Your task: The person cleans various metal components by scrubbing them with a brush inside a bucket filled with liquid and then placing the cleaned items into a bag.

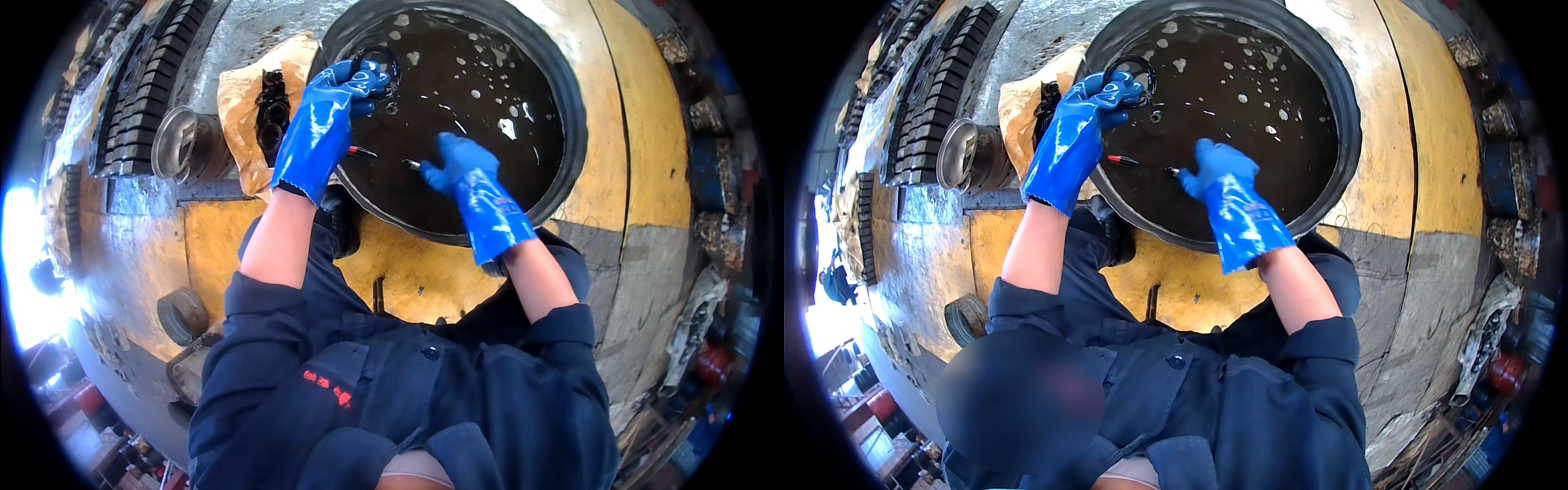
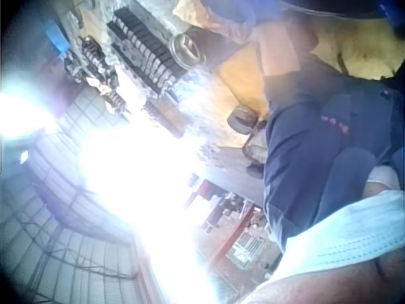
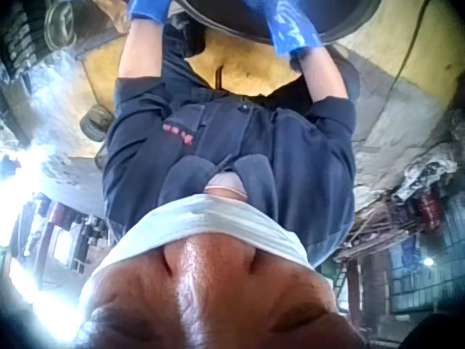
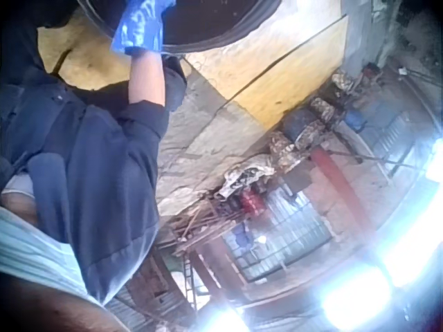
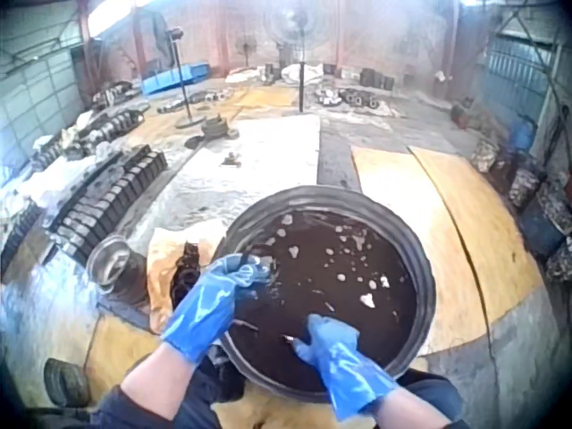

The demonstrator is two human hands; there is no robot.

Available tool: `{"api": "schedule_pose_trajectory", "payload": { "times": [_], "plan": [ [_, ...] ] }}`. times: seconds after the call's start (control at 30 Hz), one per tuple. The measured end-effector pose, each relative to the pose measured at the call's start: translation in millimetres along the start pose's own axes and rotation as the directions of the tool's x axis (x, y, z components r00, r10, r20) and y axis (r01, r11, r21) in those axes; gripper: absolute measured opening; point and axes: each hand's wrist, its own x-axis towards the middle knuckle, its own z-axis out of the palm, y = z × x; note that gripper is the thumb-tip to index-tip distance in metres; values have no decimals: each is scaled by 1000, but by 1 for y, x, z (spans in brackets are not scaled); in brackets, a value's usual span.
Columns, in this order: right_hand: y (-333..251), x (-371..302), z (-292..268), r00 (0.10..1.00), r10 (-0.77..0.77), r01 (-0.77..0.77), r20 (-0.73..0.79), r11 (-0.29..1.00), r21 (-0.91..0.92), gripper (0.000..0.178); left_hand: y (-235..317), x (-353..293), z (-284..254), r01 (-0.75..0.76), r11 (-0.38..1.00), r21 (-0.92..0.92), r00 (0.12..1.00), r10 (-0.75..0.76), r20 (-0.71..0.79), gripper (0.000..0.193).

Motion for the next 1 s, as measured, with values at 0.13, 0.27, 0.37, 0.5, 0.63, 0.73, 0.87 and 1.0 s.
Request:
{"api": "schedule_pose_trajectory", "payload": {
  "times": [0.13, 0.27, 0.37, 0.5, 0.63, 0.73, 0.87, 1.0],
  "plan": [
    [-70, 35, 2, 975, -125, 162, 187, 967, -198, 62, 7, -6, -12, -34, 999, -31, 992, 30, -123, 34],
    [-85, 77, 48, 938, -338, 346, 74, 916, -204, 56, 39, -33, -24, -66, 991, -119, 998, 67, 7, 43],
    [-85, 98, 67, 906, -422, 422, 25, 903, -80, 54, 57, -40, -3, -80, 966, -245, 997, 78, -16, 48],
    [-58, 98, 111, 937, -305, 315, 169, 949, -33, 51, 2, 8, -1, -310, 946, 94, 942, 319, -108, 44],
    [-17, 95, 111, 956, -169, 177, 240, 984, -14, 50, -9, 6, 5, -290, 949, 124, 937, 308, -166, 40],
    [-23, 71, 55, 975, -85, 116, 205, 982, -146, 49, 16, -15, 0, -261, 950, 172, 955, 280, -98, 37],
    [21, 37, 15, 997, -79, 76, 20, 990, 118, 39, -17, -3, 10, -269, 881, 390, 950, 308, -41, 37],
    [76, 12, 2, 975, -65, 189, -211, 738, 648, 11, -48, 8, 36, -216, 789, 575, 974, 214, 73, 28]
  ]
}}
